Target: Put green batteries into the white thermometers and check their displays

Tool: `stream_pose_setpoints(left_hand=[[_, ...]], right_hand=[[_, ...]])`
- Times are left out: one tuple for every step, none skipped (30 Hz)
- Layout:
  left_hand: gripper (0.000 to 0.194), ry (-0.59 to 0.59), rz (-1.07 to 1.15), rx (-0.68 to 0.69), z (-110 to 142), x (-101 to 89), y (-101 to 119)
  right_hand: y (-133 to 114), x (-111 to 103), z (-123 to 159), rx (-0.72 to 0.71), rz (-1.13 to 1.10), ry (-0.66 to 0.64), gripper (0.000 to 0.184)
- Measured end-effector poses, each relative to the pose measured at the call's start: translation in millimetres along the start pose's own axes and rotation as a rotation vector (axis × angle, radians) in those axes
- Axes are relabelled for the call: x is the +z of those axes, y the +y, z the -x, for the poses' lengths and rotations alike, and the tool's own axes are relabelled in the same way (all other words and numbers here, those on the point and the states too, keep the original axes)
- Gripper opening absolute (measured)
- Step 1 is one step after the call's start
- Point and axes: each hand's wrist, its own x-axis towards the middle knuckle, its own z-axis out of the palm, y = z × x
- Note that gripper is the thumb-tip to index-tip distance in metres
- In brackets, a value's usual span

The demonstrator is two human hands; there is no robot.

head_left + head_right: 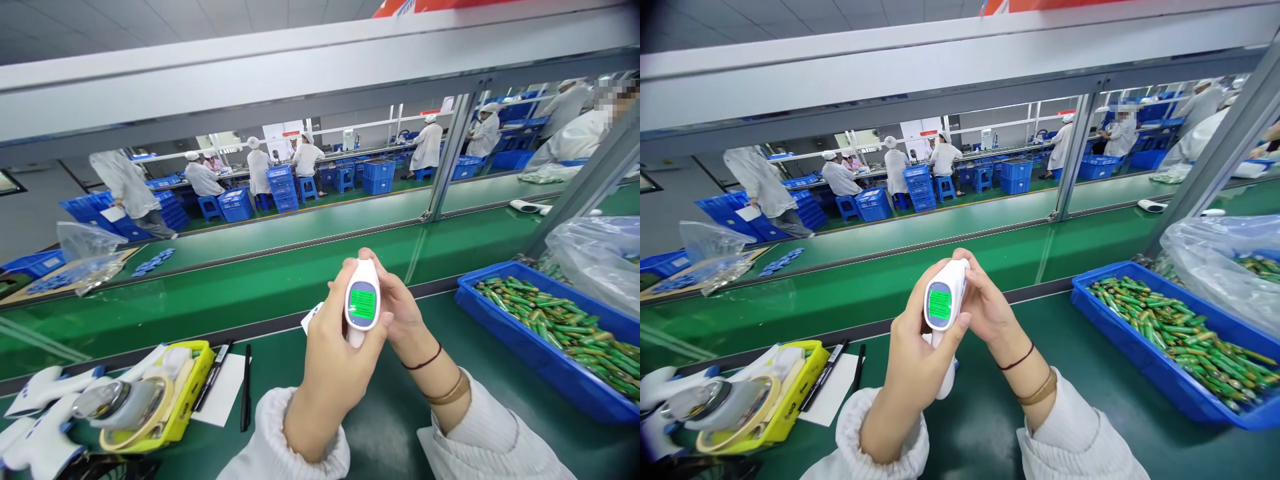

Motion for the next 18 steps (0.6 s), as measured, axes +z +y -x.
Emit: stream_pose_setpoints(left_hand=[[0.056, 0.0, -0.001, 0.006, 0.1, -0.1, 0.0], [0.056, 0.002, 0.001, 0.008, 0.1, -0.3, 0.0], [0.056, 0.007, 0.007, 0.003, 0.2, -0.3, 0.1], [0.056, 0.013, 0.012, -0.006, 0.2, -0.3, 0.1], [0.056, 0.019, 0.015, -0.018, 0.1, -0.3, 0.3], [0.056, 0.023, 0.016, -0.029, 0.1, -0.2, 0.4], [0.056, 0.025, 0.018, -0.041, 0.0, -0.1, 0.6], [0.056, 0.024, 0.021, -0.052, -0.2, 0.0, 0.9], [0.056, 0.022, 0.026, -0.061, -0.3, 0.0, 1.1], [0.056, 0.018, 0.032, -0.069, -0.5, 0.1, 1.3], [0.056, 0.014, 0.039, -0.075, -0.6, 0.0, 1.3], [0.056, 0.008, 0.044, -0.08, -0.9, -0.1, 1.0], [0.056, 0.002, 0.049, -0.083, -1.1, -0.2, 0.5], [0.056, 0.0, 0.053, -0.084, -1.5, -0.4, -0.2], [0.056, 0.001, 0.058, -0.085, -1.8, -0.7, -1.1], [0.057, 0.005, 0.067, -0.086, -2.1, -1.0, -1.8], [0.057, 0.012, 0.085, -0.084, -2.3, -1.4, -2.0], [0.058, 0.015, 0.111, -0.076, -2.4, -1.9, -1.5]], right_hand=[[-0.4, -0.2, 0.2, 0.004, -0.039, -0.005, 0.037], [-0.8, -0.3, 0.5, 0.006, -0.077, -0.012, 0.036], [-1.1, -0.4, 0.9, 0.01, -0.106, -0.023, 0.037], [-1.3, -0.5, 1.4, 0.014, -0.123, -0.037, 0.039], [-1.4, -0.5, 1.8, 0.016, -0.13, -0.05, 0.042], [-1.3, -0.4, 2.1, 0.016, -0.129, -0.06, 0.045], [-1.1, -0.2, 2.1, 0.013, -0.126, -0.067, 0.047], [-0.7, 0.0, 2.0, 0.008, -0.127, -0.07, 0.047], [-0.2, 0.4, 1.5, 0.004, -0.131, -0.07, 0.047], [0.3, 0.9, 1.0, 0.004, -0.139, -0.073, 0.045], [0.8, 1.3, 0.3, 0.006, -0.149, -0.079, 0.044], [1.1, 1.6, -0.1, 0.008, -0.16, -0.088, 0.044], [1.2, 1.7, -0.3, 0.007, -0.169, -0.098, 0.043], [1.0, 1.4, 0.1, 0.003, -0.172, -0.111, 0.044], [0.5, 0.6, 1.1, -0.002, -0.167, -0.122, 0.047], [-0.2, -0.7, 2.8, -0.01, -0.151, -0.123, 0.049], [-0.8, -2.3, 4.7, -0.019, -0.122, -0.115, 0.052], [-1.0, -4.2, 6.4, -0.03, -0.078, -0.096, 0.055]])
